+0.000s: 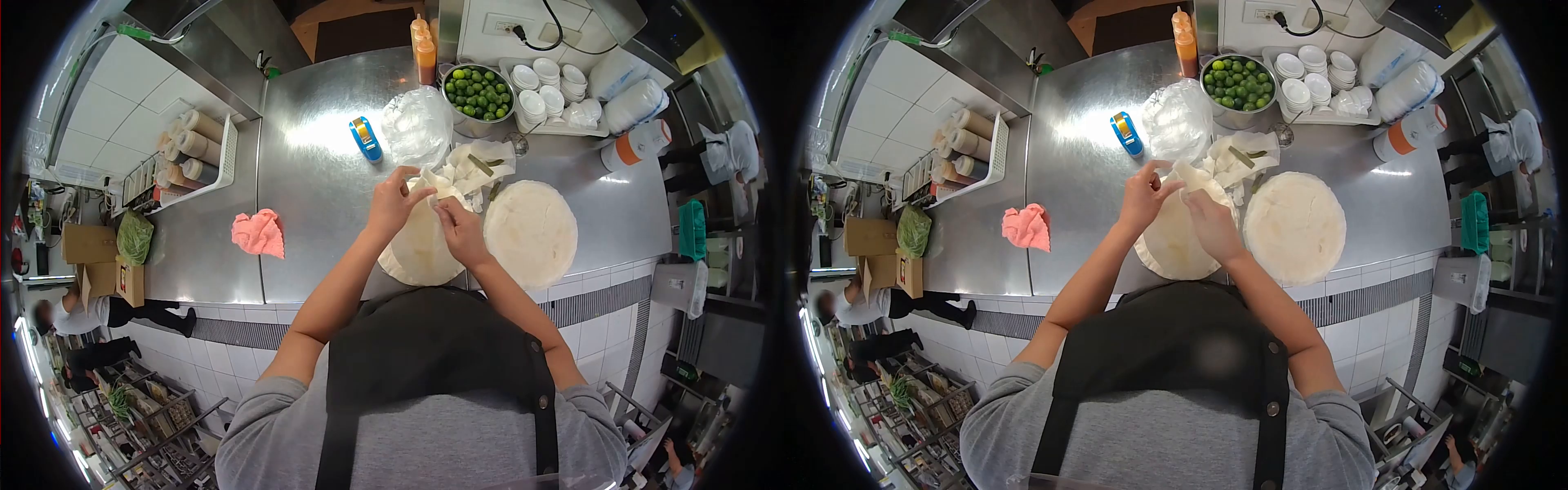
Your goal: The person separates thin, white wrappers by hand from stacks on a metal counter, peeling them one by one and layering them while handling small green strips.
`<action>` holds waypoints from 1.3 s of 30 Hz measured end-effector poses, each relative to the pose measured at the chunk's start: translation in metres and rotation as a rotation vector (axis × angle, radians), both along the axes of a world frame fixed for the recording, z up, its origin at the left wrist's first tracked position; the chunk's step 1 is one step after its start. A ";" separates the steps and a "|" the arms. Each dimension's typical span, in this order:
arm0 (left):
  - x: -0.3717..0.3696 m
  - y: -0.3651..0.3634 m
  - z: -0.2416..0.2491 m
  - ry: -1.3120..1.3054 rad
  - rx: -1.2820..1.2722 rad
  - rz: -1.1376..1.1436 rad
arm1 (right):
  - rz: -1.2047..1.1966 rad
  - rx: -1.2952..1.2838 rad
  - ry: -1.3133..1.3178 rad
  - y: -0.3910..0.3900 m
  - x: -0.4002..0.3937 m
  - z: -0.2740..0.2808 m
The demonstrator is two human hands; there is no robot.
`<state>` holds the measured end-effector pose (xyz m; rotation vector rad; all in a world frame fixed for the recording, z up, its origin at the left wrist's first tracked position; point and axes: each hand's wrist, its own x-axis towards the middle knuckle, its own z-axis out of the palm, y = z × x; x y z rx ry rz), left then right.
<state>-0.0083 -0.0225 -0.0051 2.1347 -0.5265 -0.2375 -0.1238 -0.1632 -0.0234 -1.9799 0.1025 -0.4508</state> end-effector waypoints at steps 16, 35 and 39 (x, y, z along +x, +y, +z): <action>-0.010 0.011 -0.013 0.245 -0.403 0.033 | -0.035 0.739 0.055 -0.016 0.010 -0.019; 0.015 0.039 -0.021 0.274 -0.344 0.108 | 0.123 0.506 0.184 -0.021 0.016 0.001; 0.008 0.024 0.023 0.167 -0.113 0.033 | 0.206 0.452 0.135 -0.016 0.016 0.013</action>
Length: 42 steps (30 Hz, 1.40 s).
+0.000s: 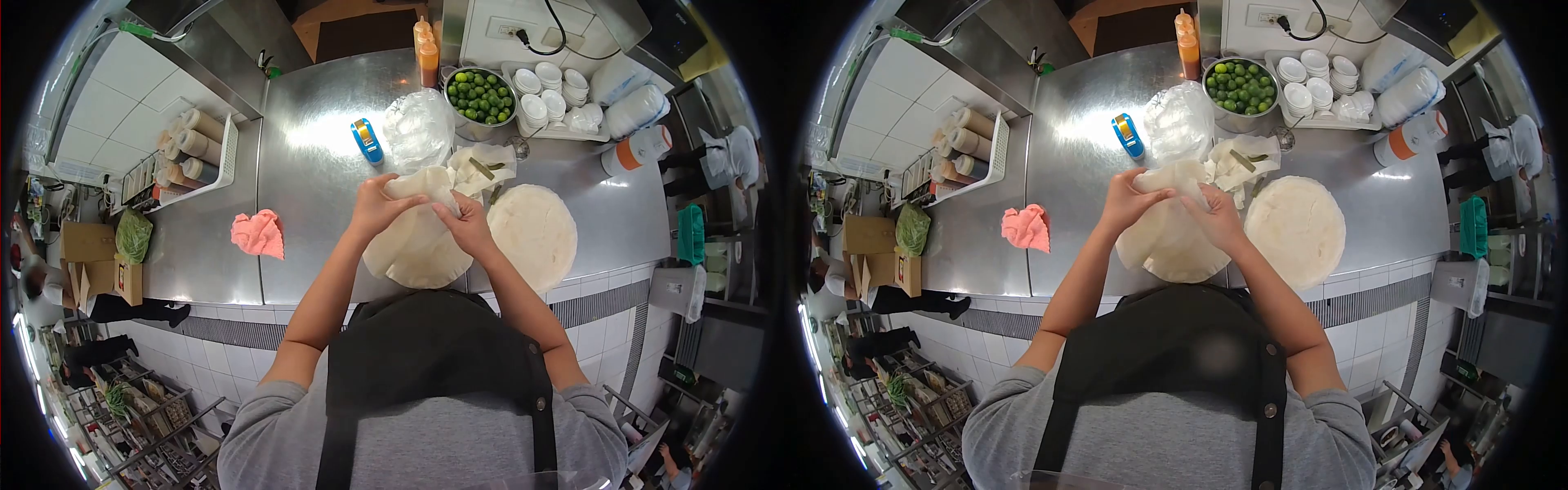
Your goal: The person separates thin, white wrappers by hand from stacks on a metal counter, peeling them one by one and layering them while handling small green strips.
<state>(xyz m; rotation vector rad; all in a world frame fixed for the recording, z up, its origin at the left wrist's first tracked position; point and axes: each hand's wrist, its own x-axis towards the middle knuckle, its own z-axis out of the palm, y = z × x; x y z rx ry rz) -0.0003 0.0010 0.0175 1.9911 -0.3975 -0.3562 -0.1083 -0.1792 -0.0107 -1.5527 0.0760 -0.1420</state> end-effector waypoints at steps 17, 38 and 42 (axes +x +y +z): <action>-0.027 -0.001 0.036 -0.012 -0.247 -0.194 | -0.041 0.538 0.084 -0.041 -0.046 0.016; -0.016 0.046 0.004 0.257 -0.290 -0.120 | -0.001 -0.083 -0.064 -0.021 -0.004 0.040; -0.020 0.019 0.027 -0.135 0.021 -0.200 | 0.158 -0.099 0.002 -0.011 0.002 0.050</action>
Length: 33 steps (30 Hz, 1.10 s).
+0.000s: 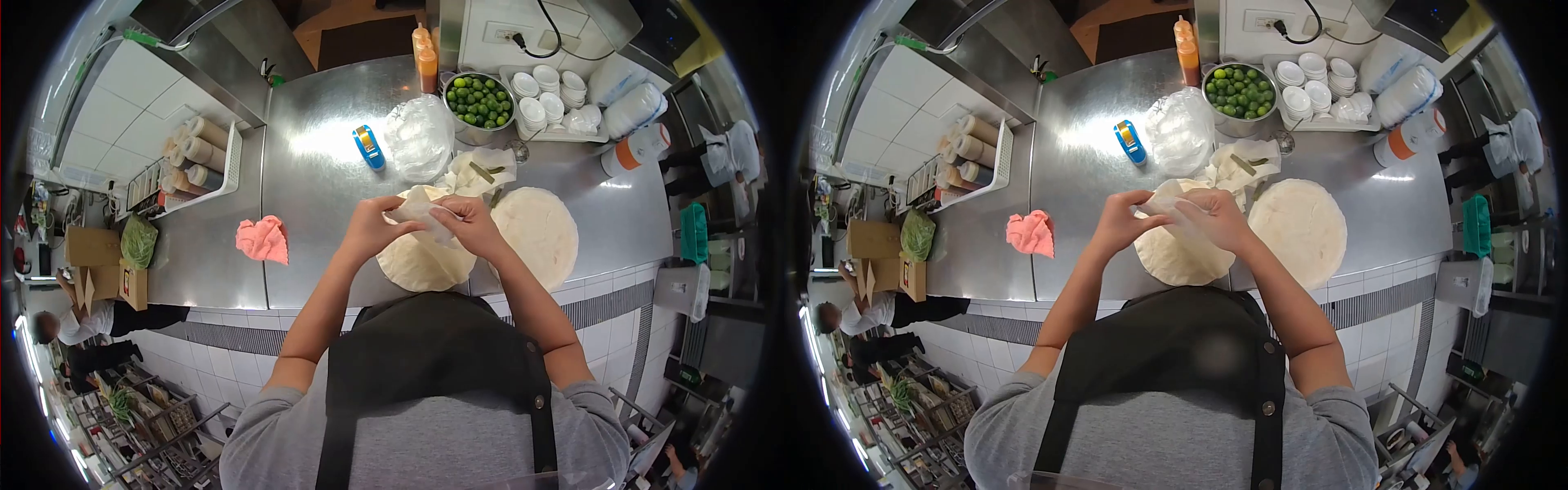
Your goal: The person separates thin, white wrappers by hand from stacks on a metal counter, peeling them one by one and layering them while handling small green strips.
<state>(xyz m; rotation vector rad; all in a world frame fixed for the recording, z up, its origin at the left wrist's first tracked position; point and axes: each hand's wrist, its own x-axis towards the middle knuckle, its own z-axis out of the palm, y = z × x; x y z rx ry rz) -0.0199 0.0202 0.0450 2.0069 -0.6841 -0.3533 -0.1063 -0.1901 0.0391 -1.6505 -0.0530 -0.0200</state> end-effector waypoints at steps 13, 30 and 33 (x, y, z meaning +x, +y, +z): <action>0.024 0.011 0.013 0.307 -0.253 0.234 | -0.518 0.526 0.145 -0.047 -0.021 -0.035; 0.052 0.050 0.028 0.436 -0.538 0.514 | -1.064 0.176 -0.210 -0.124 -0.067 0.015; 0.046 0.044 0.019 0.426 -0.512 0.469 | -1.144 -0.014 -0.265 -0.163 -0.094 0.036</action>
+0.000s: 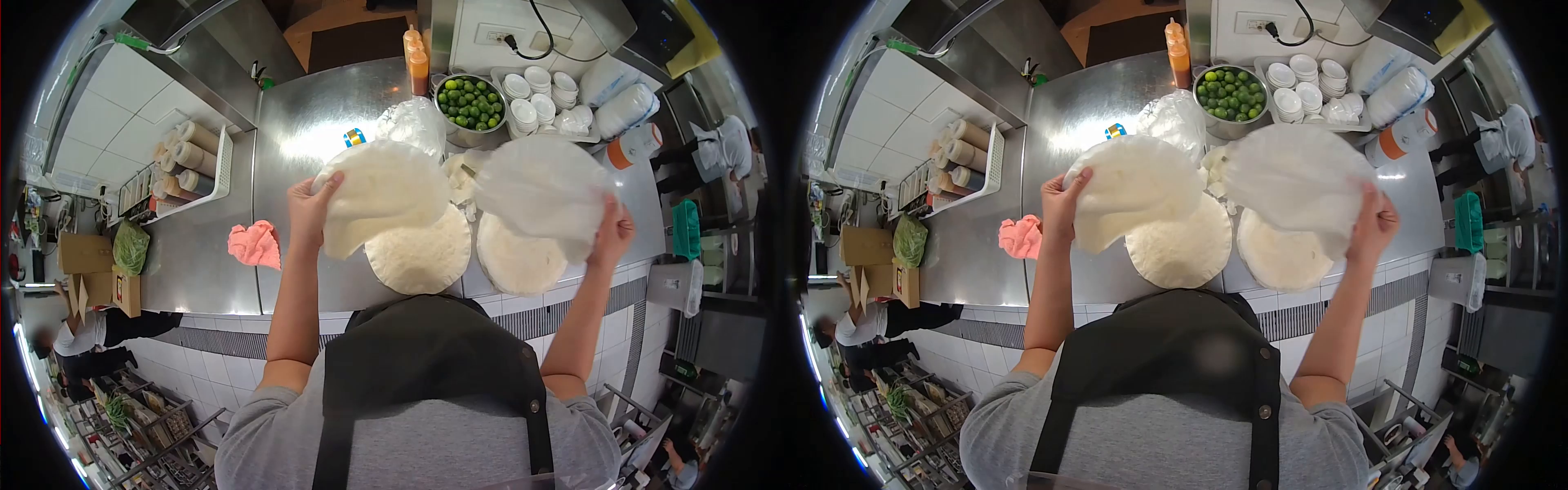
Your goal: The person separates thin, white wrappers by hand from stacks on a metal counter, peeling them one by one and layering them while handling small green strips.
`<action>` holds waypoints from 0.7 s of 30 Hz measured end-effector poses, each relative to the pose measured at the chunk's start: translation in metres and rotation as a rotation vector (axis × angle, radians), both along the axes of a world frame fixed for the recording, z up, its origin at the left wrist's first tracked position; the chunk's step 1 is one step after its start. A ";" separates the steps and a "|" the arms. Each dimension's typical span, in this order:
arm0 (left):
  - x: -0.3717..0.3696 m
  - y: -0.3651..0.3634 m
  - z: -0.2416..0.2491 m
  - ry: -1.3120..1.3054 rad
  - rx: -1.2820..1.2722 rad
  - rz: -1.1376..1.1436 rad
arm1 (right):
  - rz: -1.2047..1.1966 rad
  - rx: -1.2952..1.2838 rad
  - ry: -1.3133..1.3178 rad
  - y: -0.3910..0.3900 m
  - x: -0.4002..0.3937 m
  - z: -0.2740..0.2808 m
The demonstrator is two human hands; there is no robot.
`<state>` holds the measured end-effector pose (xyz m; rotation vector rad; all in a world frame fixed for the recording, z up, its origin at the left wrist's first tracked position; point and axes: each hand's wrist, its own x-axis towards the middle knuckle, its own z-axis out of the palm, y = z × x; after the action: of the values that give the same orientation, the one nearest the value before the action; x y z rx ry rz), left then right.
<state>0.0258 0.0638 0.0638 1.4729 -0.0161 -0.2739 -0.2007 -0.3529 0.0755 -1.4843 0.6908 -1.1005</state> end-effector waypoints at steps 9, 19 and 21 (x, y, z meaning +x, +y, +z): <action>-0.021 -0.027 -0.004 -0.036 0.233 -0.183 | 0.388 -0.467 0.676 0.020 -0.028 0.075; -0.027 -0.032 -0.016 0.004 0.206 -0.243 | 0.257 0.103 0.275 0.031 -0.018 0.054; -0.028 -0.033 -0.018 -0.005 0.207 -0.242 | 0.194 0.115 0.323 0.006 -0.028 0.007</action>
<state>-0.0022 0.0311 0.0455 1.6793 -0.1753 -0.4800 -0.2291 -0.3467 0.0827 -1.6080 0.7984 -0.6693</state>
